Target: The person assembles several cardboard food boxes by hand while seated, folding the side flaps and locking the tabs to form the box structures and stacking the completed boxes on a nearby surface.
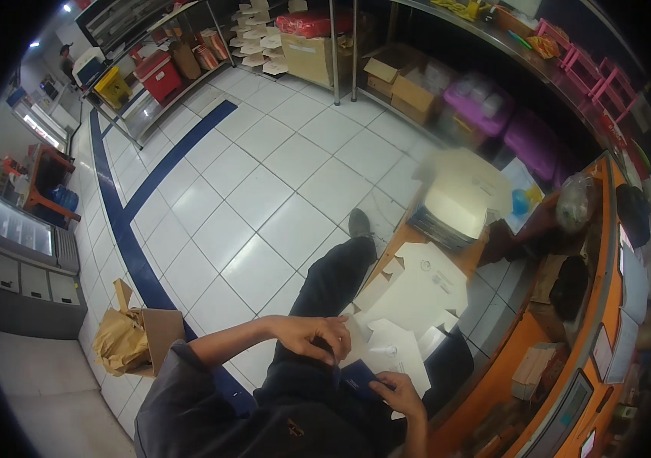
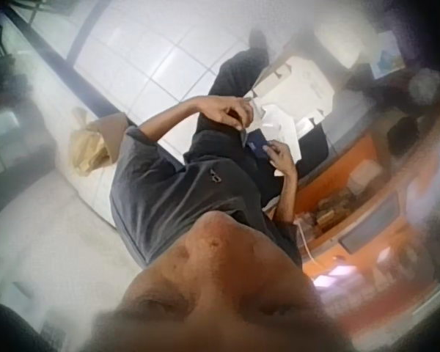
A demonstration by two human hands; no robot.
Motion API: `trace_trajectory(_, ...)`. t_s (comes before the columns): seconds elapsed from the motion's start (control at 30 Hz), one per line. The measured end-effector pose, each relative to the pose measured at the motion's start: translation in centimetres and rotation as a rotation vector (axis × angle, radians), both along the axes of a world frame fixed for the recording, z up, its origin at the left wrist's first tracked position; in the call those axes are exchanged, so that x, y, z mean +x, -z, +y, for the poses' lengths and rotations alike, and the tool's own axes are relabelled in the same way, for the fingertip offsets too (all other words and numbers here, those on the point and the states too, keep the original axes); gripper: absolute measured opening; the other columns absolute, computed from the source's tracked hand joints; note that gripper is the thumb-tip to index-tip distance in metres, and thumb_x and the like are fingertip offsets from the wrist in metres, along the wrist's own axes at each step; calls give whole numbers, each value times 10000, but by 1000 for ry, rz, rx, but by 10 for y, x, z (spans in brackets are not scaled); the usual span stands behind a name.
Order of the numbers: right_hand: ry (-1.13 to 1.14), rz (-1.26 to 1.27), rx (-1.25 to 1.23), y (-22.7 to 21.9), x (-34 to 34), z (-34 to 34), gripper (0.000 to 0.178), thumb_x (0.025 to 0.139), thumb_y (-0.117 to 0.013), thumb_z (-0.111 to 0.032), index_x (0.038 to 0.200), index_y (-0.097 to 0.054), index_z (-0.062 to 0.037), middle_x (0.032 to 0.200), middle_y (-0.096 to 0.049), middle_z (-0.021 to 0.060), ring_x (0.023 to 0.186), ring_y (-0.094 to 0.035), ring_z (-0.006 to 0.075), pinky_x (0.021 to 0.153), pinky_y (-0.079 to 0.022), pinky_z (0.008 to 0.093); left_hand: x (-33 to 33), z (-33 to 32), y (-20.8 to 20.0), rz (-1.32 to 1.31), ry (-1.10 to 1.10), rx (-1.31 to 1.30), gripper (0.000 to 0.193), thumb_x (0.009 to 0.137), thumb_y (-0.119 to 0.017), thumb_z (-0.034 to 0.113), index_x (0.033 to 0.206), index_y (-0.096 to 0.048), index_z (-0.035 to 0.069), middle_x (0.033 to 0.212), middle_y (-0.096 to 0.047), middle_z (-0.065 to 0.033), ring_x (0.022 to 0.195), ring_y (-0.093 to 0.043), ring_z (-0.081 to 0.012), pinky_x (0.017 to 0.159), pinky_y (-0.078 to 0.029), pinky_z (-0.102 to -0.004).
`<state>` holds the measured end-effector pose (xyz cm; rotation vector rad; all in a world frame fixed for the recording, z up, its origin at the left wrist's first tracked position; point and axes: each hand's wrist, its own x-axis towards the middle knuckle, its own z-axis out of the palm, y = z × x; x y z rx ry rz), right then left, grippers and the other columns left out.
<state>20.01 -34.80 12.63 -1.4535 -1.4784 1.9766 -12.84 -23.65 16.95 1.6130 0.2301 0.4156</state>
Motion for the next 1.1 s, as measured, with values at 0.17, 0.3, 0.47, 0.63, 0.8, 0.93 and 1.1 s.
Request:
trace_trajectory(0.17, -12, 2, -13, -6, -16, -11, 195, 993, -719, -197, 1039, -732, -8, 807, -668, -32, 719, -566, 40, 639, -441, 214, 23, -34, -2, 291, -282, 407, 203, 895, -779, 239, 923, -687, 61, 912, -587, -102, 1014, -612, -329, 1166, -343, -534)
trace_trajectory(0.3, -59, 6, 49, -14, -31, -16, 186, 1007, -683, -172, 1050, -716, 6, 881, -679, -13, 793, -576, 57, 676, -464, 224, 26, -51, 10, 211, -492, 592, 188, 880, -772, 210, 938, -677, 58, 890, -568, -118, 965, -612, -360, 1069, -437, -510)
trace_trajectory(0.47, -77, -67, 158, -23, -43, -17, 201, 1002, -680, -170, 1028, -718, 27, 811, -692, 18, 692, -565, 71, 610, -467, 261, 30, -58, 15, 241, -428, 709, 145, 884, -741, 172, 961, -665, 76, 895, -568, -104, 944, -609, -317, 1038, -437, -482)
trace_trajectory(0.63, -96, -197, 265, -41, -57, -14, 180, 972, -708, -174, 1019, -724, 0, 792, -692, 119, 641, -599, 179, 598, -484, 324, 33, -57, 15, 264, -268, 824, 129, 882, -713, 167, 916, -622, 82, 889, -552, -88, 882, -590, -275, 976, -431, -438)
trace_trajectory(0.8, -36, -419, 428, -46, -48, -29, 162, 916, -753, -184, 958, -725, -30, 864, -714, 160, 725, -678, 343, 659, -527, 407, 33, -54, 16, 337, -363, 791, 133, 865, -728, 178, 832, -648, 77, 834, -574, -61, 881, -607, -238, 925, -427, -413)
trace_trajectory(0.93, 69, -462, 548, -59, -40, -37, 166, 851, -796, -165, 854, -703, -28, 855, -705, 148, 763, -690, 357, 687, -533, 429, 33, -52, 9, 387, -406, 836, 133, 866, -731, 180, 828, -656, 78, 831, -585, -59, 866, -613, -238, 920, -433, -409)
trace_trajectory(1.1, 149, -497, 420, -65, -41, -25, 187, 805, -826, -152, 811, -686, -28, 825, -688, 136, 743, -687, 343, 674, -528, 423, 54, -68, -2, 402, -285, 865, 178, 910, -682, 207, 802, -610, 85, 819, -565, -65, 868, -608, -246, 940, -432, -420)
